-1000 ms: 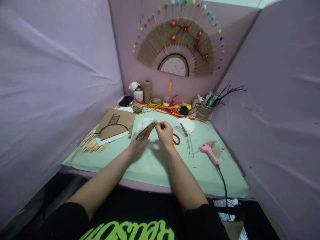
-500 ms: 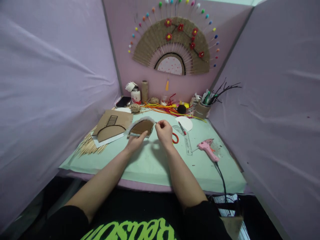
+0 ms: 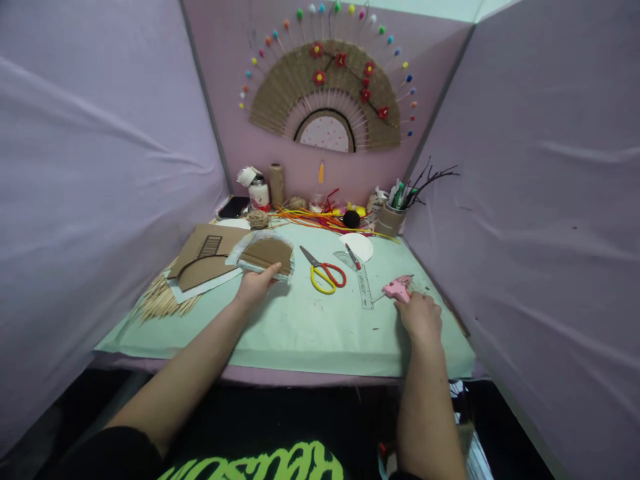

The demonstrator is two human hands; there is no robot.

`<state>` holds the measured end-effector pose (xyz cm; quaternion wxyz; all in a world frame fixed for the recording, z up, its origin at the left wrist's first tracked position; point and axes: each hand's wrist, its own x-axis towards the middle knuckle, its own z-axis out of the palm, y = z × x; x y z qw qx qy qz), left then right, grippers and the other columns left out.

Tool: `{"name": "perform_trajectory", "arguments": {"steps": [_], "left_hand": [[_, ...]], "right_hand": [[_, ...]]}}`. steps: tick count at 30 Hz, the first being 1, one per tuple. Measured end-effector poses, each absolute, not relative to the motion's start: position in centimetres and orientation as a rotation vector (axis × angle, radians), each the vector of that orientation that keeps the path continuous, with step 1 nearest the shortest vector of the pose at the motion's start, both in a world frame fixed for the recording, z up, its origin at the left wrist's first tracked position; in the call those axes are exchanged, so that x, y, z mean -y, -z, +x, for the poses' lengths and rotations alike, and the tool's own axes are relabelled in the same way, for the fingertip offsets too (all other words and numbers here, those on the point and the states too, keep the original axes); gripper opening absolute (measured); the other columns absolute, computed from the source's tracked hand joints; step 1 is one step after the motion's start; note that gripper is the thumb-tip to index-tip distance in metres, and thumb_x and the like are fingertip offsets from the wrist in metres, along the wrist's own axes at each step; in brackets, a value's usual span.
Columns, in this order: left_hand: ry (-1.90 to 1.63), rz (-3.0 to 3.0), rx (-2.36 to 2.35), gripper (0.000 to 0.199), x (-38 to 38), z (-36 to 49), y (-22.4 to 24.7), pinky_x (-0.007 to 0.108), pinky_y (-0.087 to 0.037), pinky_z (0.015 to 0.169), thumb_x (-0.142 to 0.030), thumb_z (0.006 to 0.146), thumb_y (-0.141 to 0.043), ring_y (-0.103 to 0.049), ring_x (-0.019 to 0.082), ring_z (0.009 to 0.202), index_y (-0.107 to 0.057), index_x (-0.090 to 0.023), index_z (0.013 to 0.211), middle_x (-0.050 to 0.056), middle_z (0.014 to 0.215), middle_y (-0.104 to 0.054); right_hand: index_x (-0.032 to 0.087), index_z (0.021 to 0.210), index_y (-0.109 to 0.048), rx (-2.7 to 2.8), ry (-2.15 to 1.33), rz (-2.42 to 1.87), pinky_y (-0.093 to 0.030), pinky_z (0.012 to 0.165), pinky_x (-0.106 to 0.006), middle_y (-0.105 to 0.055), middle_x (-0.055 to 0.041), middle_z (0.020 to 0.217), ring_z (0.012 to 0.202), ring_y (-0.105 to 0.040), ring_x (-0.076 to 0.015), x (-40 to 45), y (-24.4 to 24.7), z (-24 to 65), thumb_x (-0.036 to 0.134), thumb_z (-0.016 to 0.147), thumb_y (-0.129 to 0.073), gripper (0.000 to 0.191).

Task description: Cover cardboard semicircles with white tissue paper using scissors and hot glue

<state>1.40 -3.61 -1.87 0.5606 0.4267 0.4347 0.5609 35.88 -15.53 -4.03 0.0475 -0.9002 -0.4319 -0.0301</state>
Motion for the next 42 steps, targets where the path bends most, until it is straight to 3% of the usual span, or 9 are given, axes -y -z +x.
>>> {"name": "perform_trajectory", "arguments": {"steps": [6,9,12,15,18,20,26,32,42], "left_hand": [[-1.315,0.788,-0.871,0.048,3.3,1.8,1.2,0.035,-0.058,0.07,-0.029,0.057,-0.079,-0.071,0.023,0.088,-0.062,-0.02,0.1,0.006,0.095,-0.074],[-1.347,0.79,-0.905,0.041,3.1,1.8,1.5,0.039,-0.059,0.074,-0.036,0.065,-0.073,-0.071,0.025,0.09,-0.062,-0.019,0.101,0.005,0.092,-0.074],[-1.411,0.941,-0.935,0.038,3.2,1.7,2.0,0.04,-0.058,0.084,-0.041,0.073,-0.069,-0.07,0.025,0.101,-0.063,-0.021,0.105,0.006,0.099,-0.075],[-1.48,1.189,-0.944,0.034,3.7,1.4,1.9,0.042,-0.054,0.097,-0.041,0.077,-0.069,-0.066,0.024,0.111,-0.067,-0.023,0.105,0.005,0.11,-0.073],[-1.516,1.389,-0.933,0.03,4.4,1.2,1.5,0.046,-0.051,0.102,-0.043,0.08,-0.068,-0.066,0.025,0.11,-0.07,-0.023,0.103,0.005,0.109,-0.073],[-1.534,1.444,-0.938,0.031,4.6,1.2,1.4,0.049,-0.051,0.102,-0.044,0.08,-0.068,-0.067,0.025,0.108,-0.07,-0.022,0.103,0.006,0.108,-0.074],[-1.6,1.545,-0.911,0.039,4.7,1.3,1.7,0.05,-0.044,0.11,-0.042,0.082,-0.067,-0.062,0.025,0.117,-0.065,-0.023,0.116,0.006,0.119,-0.07],[-1.596,1.645,-0.824,0.047,5.1,1.2,1.5,0.037,-0.045,0.108,-0.041,0.088,-0.06,-0.059,0.023,0.123,-0.058,-0.02,0.131,0.01,0.133,-0.063],[-1.577,1.726,-0.807,0.046,4.9,1.2,2.2,0.036,-0.043,0.11,-0.038,0.089,-0.059,-0.057,0.024,0.126,-0.057,-0.02,0.132,0.011,0.136,-0.061]], "right_hand": [[0.005,0.115,-0.069,1.278,0.138,-2.663,-0.044,0.082,-0.047,-0.064,-0.0268,0.105,0.1,-0.059,-0.0398,15.0,4.8,36.0,0.045,0.086,-0.052,0.052],[0.003,0.1,-0.072,1.294,0.216,-2.485,-0.043,0.082,-0.048,-0.065,-0.0247,0.089,0.094,-0.059,-0.0389,15.5,3.9,35.3,0.039,0.084,-0.05,0.045],[0.012,0.088,-0.071,1.177,0.111,-2.147,-0.045,0.074,-0.045,-0.063,-0.0176,0.08,0.084,-0.058,-0.0327,16.4,2.0,33.7,0.048,0.085,-0.047,0.044],[0.016,0.094,-0.068,0.958,-0.225,-1.702,-0.047,0.065,-0.037,-0.066,-0.0117,0.088,0.077,-0.06,-0.0233,17.1,-0.3,30.4,0.062,0.085,-0.048,0.05],[0.02,0.103,-0.066,0.811,-0.468,-1.33,-0.05,0.061,-0.031,-0.065,-0.0098,0.11,0.082,-0.061,-0.0183,17.4,-1.5,25.9,0.061,0.082,-0.057,0.047],[0.02,0.101,-0.067,0.785,-0.586,-1.22,-0.05,0.06,-0.029,-0.067,-0.0086,0.107,0.079,-0.061,-0.0164,17.6,-1.6,23.0,0.059,0.082,-0.06,0.044],[0.017,0.099,-0.069,0.966,-0.855,-1.198,-0.047,0.057,-0.03,-0.068,-0.008,0.091,0.062,-0.055,-0.0137,17.5,-0.7,16.7,0.058,0.086,-0.056,0.045],[0.018,0.1,-0.067,1.052,-0.82,-1.28,-0.047,0.063,-0.032,-0.068,-0.0073,0.089,0.067,-0.057,-0.0167,16.7,0.0,14.7,0.062,0.088,-0.05,0.049],[0.016,0.111,-0.067,1.011,-0.826,-1.322,-0.048,0.063,-0.032,-0.07,-0.0105,0.097,0.076,-0.059,-0.0196,16.0,0.8,14.5,0.068,0.085,-0.049,0.061]]}}
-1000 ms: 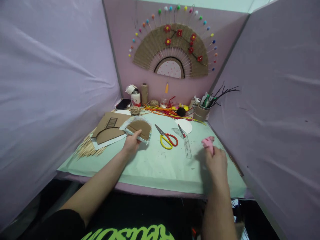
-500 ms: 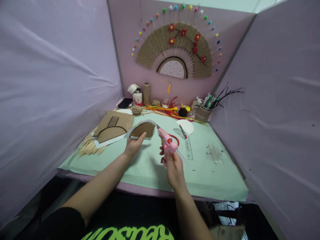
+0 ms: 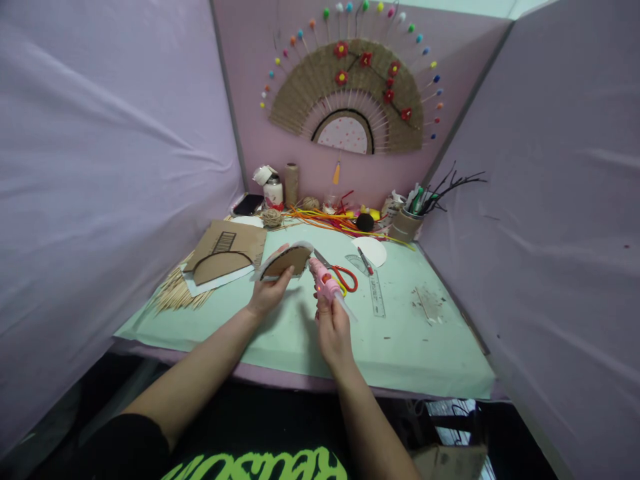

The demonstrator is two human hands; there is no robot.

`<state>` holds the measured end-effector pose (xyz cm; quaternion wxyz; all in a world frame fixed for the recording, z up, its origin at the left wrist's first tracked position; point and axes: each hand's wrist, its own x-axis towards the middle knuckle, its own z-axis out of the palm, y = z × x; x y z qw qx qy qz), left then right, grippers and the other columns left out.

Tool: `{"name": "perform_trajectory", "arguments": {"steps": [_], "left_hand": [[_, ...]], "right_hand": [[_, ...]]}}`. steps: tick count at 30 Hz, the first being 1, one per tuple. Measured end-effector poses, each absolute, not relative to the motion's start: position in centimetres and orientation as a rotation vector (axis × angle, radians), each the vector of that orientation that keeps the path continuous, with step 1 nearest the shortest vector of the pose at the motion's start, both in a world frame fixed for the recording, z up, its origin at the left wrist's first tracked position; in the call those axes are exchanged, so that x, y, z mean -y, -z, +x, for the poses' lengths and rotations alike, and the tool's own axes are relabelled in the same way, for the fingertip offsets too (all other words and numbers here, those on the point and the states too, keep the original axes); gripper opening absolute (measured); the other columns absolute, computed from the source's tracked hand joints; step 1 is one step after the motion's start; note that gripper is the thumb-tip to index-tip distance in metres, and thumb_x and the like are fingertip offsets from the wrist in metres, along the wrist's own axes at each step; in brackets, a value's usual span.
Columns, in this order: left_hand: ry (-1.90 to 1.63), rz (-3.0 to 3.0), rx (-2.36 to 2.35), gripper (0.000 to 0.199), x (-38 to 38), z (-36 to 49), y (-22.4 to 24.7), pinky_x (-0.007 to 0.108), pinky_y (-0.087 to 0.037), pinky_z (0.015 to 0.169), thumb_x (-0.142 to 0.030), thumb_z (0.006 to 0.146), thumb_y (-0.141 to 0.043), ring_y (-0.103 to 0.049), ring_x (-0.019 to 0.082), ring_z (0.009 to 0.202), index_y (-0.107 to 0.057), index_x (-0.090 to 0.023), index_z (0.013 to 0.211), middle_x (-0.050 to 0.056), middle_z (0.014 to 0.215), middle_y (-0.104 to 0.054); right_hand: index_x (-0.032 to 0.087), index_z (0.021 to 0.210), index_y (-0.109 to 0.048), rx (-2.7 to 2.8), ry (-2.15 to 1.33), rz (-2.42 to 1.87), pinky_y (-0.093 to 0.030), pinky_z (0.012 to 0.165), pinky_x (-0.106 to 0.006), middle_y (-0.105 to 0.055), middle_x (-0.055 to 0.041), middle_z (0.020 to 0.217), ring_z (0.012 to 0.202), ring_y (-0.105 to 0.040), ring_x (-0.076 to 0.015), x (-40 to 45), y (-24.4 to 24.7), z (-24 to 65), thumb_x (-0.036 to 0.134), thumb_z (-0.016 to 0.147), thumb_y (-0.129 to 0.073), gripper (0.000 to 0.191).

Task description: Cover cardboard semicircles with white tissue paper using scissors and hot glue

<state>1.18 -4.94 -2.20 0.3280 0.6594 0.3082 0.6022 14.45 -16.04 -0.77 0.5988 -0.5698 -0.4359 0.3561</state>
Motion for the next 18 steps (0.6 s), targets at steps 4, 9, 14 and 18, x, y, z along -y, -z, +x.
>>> {"name": "perform_trajectory", "arguments": {"steps": [4,9,14,18], "left_hand": [[-1.568,1.74,-0.81,0.046,5.04,1.15,2.14,0.036,-0.043,0.11,-0.038,0.09,-0.058,-0.057,0.024,0.126,-0.057,-0.02,0.132,0.011,0.136,-0.061],[-1.573,1.708,-0.82,0.048,5.12,1.23,2.03,0.036,-0.044,0.109,-0.041,0.088,-0.06,-0.056,0.024,0.126,-0.058,-0.02,0.131,0.011,0.135,-0.061],[-1.571,1.721,-0.826,0.048,5.17,1.23,1.88,0.036,-0.045,0.108,-0.041,0.088,-0.06,-0.057,0.025,0.125,-0.058,-0.02,0.131,0.011,0.134,-0.062],[-1.569,1.732,-0.794,0.048,5.17,1.22,1.9,0.036,-0.044,0.109,-0.039,0.089,-0.059,-0.058,0.025,0.124,-0.057,-0.02,0.134,0.012,0.136,-0.061]], "right_hand": [[0.017,0.11,-0.067,1.02,-0.797,-1.342,-0.047,0.062,-0.032,-0.07,-0.0105,0.096,0.074,-0.059,-0.0199,15.89,0.94,14.5,0.068,0.085,-0.048,0.06],[0.019,0.106,-0.068,1.038,-0.755,-1.332,-0.047,0.066,-0.033,-0.071,-0.0094,0.097,0.078,-0.061,-0.0207,15.77,1.21,14.65,0.064,0.088,-0.048,0.053],[0.019,0.102,-0.068,1.044,-0.75,-1.334,-0.045,0.063,-0.032,-0.07,-0.0075,0.09,0.072,-0.058,-0.0193,15.81,1.35,14.79,0.063,0.088,-0.048,0.05],[0.019,0.103,-0.067,1.056,-0.743,-1.321,-0.046,0.067,-0.033,-0.07,-0.0071,0.09,0.074,-0.059,-0.0192,15.83,1.45,14.84,0.062,0.089,-0.048,0.05]]}}
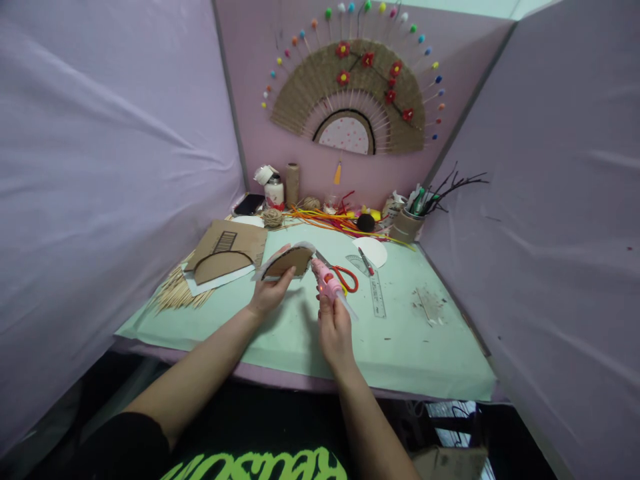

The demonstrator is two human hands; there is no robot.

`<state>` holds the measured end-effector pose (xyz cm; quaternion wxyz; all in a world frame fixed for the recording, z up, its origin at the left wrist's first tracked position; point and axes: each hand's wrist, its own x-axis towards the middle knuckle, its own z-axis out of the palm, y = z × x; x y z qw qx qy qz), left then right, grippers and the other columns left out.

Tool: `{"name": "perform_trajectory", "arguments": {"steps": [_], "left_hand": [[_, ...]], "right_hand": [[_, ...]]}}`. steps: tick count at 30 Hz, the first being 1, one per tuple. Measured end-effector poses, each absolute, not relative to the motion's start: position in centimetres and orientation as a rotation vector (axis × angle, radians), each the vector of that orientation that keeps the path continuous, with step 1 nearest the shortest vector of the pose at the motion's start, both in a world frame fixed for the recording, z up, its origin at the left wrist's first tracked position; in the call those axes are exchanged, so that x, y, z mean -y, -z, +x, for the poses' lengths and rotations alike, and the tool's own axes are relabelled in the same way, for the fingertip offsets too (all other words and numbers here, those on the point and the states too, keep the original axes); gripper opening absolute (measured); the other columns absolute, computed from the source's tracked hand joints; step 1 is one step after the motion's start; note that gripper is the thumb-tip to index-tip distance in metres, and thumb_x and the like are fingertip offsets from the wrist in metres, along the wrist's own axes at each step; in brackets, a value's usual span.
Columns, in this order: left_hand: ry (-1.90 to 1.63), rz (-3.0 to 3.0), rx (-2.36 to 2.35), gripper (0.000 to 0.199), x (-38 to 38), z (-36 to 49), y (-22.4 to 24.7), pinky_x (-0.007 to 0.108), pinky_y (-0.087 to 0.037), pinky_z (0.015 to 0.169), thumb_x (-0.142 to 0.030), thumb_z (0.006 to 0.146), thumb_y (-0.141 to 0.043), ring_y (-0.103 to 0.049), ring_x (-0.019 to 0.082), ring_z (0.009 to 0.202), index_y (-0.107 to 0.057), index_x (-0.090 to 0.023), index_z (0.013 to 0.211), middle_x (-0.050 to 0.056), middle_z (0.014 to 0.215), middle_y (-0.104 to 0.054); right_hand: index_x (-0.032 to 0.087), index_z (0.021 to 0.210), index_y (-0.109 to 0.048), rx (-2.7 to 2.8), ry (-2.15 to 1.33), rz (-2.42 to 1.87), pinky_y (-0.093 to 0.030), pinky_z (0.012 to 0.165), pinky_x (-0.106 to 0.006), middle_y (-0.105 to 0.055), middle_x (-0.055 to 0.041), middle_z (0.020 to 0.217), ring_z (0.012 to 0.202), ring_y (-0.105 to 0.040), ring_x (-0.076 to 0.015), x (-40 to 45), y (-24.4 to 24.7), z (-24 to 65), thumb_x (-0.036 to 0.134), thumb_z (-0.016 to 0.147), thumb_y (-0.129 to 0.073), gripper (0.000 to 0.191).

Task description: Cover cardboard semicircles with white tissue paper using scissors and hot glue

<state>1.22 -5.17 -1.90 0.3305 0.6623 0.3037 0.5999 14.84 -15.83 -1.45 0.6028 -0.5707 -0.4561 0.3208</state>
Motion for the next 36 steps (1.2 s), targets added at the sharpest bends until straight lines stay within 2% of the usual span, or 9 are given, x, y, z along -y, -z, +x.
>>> {"name": "perform_trajectory", "arguments": {"steps": [5,10,16,24,31,36], "left_hand": [[-1.573,1.732,-0.808,0.049,5.21,1.25,1.9,0.037,-0.045,0.108,-0.039,0.089,-0.058,-0.058,0.025,0.124,-0.056,-0.02,0.134,0.012,0.134,-0.062],[-1.568,1.725,-0.802,0.049,5.22,1.25,1.87,0.036,-0.045,0.108,-0.038,0.089,-0.059,-0.058,0.025,0.124,-0.056,-0.02,0.134,0.011,0.136,-0.06],[-1.578,1.732,-0.78,0.05,5.06,1.28,2.05,0.036,-0.046,0.107,-0.037,0.089,-0.06,-0.059,0.024,0.123,-0.055,-0.019,0.136,0.012,0.136,-0.06],[-1.588,1.734,-0.754,0.051,4.8,1.42,2.35,0.037,-0.046,0.107,-0.038,0.089,-0.06,-0.059,0.024,0.123,-0.055,-0.019,0.136,0.011,0.134,-0.062],[-1.566,1.692,-0.746,0.052,4.87,1.57,2.34,0.038,-0.045,0.109,-0.035,0.089,-0.061,-0.059,0.023,0.123,-0.052,-0.02,0.138,0.011,0.135,-0.061],[-1.541,1.665,-0.763,0.049,4.97,1.55,2.26,0.043,-0.042,0.112,-0.034,0.088,-0.062,-0.057,0.024,0.125,-0.053,-0.024,0.136,0.008,0.135,-0.061]], "right_hand": [[0.019,0.107,-0.066,1.046,-0.753,-1.326,-0.046,0.07,-0.033,-0.07,-0.0085,0.096,0.081,-0.06,-0.0206,15.79,1.64,14.85,0.062,0.089,-0.048,0.05],[0.018,0.108,-0.066,1.049,-0.734,-1.336,-0.047,0.068,-0.033,-0.069,-0.0083,0.092,0.073,-0.057,-0.0187,15.82,1.55,14.87,0.064,0.089,-0.047,0.053],[0.017,0.101,-0.067,1.047,-0.735,-1.333,-0.046,0.064,-0.032,-0.062,-0.0042,0.075,0.067,-0.054,-0.0174,15.89,1.49,14.78,0.066,0.088,-0.047,0.055],[0.016,0.11,-0.066,1.038,-0.74,-1.316,-0.046,0.064,-0.031,-0.066,-0.0074,0.088,0.071,-0.056,-0.0172,16.0,1.57,14.82,0.066,0.088,-0.047,0.059],[0.016,0.1,-0.067,1.034,-0.736,-1.328,-0.045,0.063,-0.031,-0.062,-0.0046,0.077,0.07,-0.054,-0.017,15.95,1.56,14.86,0.067,0.087,-0.047,0.057],[0.016,0.099,-0.067,1.018,-0.759,-1.329,-0.044,0.06,-0.03,-0.064,-0.0058,0.079,0.067,-0.053,-0.0163,16.01,1.39,14.85,0.068,0.086,-0.047,0.057]]}}
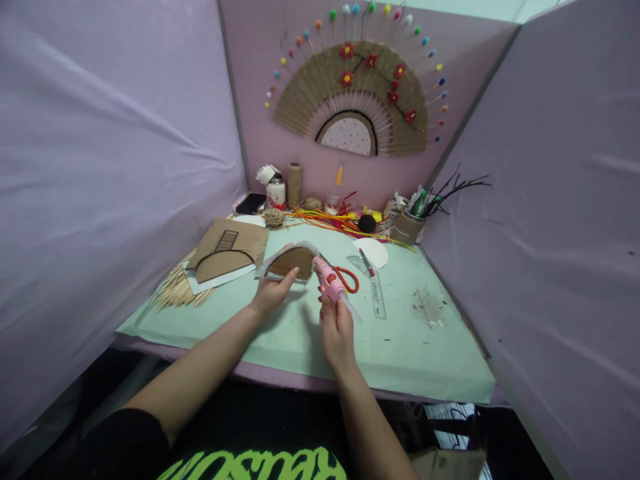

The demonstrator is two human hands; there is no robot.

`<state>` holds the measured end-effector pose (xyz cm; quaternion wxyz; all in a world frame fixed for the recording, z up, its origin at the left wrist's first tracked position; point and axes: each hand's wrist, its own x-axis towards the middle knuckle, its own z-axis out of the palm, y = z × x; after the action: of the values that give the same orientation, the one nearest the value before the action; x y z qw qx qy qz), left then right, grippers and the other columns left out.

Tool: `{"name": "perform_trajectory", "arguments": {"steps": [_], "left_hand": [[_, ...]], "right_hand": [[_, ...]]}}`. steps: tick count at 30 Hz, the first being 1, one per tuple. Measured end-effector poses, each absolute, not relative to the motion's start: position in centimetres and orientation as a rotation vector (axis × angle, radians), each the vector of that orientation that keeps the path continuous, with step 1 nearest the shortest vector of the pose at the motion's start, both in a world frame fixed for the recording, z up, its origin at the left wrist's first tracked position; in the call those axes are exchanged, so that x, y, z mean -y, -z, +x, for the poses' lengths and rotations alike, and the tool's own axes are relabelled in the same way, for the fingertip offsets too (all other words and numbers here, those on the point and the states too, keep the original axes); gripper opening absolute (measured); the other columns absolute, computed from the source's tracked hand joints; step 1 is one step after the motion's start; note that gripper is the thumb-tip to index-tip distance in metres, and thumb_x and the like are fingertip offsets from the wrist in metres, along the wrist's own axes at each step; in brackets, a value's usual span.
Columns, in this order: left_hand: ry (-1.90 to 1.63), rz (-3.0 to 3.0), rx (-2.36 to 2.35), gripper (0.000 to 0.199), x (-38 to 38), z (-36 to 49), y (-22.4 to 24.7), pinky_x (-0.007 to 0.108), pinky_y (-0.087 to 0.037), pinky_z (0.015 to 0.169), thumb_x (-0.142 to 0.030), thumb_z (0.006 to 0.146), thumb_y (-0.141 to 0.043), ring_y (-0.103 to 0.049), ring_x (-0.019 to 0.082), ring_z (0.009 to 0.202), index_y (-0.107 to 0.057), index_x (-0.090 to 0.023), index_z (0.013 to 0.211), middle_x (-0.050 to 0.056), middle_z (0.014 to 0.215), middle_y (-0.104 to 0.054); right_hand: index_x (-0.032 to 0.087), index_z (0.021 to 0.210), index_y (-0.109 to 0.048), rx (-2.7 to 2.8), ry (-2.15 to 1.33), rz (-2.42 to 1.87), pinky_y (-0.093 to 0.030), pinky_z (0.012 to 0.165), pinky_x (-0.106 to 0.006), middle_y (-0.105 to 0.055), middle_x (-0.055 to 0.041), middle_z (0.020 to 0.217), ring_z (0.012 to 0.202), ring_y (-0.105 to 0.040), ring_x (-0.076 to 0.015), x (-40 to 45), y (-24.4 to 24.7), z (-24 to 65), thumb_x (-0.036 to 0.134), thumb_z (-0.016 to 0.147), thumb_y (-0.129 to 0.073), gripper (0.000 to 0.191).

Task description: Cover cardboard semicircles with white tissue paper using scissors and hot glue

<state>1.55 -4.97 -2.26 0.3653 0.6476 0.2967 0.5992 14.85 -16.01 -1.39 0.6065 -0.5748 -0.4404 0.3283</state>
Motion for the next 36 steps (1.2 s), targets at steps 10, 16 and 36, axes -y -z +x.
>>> {"name": "perform_trajectory", "arguments": {"steps": [10,16,36], "left_hand": [[-1.508,1.646,-0.752,0.054,4.73,1.46,2.75,0.045,-0.039,0.113,-0.036,0.086,-0.064,-0.055,0.025,0.127,-0.052,-0.028,0.138,0.006,0.138,-0.059],[-1.51,1.667,-0.739,0.053,4.67,1.53,2.86,0.047,-0.04,0.113,-0.036,0.088,-0.062,-0.056,0.026,0.125,-0.051,-0.028,0.139,0.007,0.136,-0.06],[-1.494,1.649,-0.682,0.051,4.77,1.57,2.73,0.045,-0.038,0.115,-0.034,0.086,-0.065,-0.053,0.025,0.129,-0.054,-0.028,0.136,0.007,0.139,-0.058]], "right_hand": [[0.015,0.107,-0.067,1.021,-0.733,-1.291,-0.046,0.061,-0.031,-0.067,-0.0075,0.085,0.068,-0.055,-0.0165,16.11,1.13,14.71,0.065,0.087,-0.049,0.057],[0.016,0.101,-0.068,1.022,-0.725,-1.294,-0.046,0.061,-0.031,-0.066,-0.0063,0.081,0.066,-0.054,-0.0158,16.22,1.1,14.64,0.064,0.087,-0.049,0.053],[0.017,0.099,-0.067,1.031,-0.731,-1.297,-0.047,0.069,-0.034,-0.066,-0.007,0.088,0.076,-0.057,-0.0183,16.76,1.12,14.48,0.064,0.088,-0.05,0.052]]}}
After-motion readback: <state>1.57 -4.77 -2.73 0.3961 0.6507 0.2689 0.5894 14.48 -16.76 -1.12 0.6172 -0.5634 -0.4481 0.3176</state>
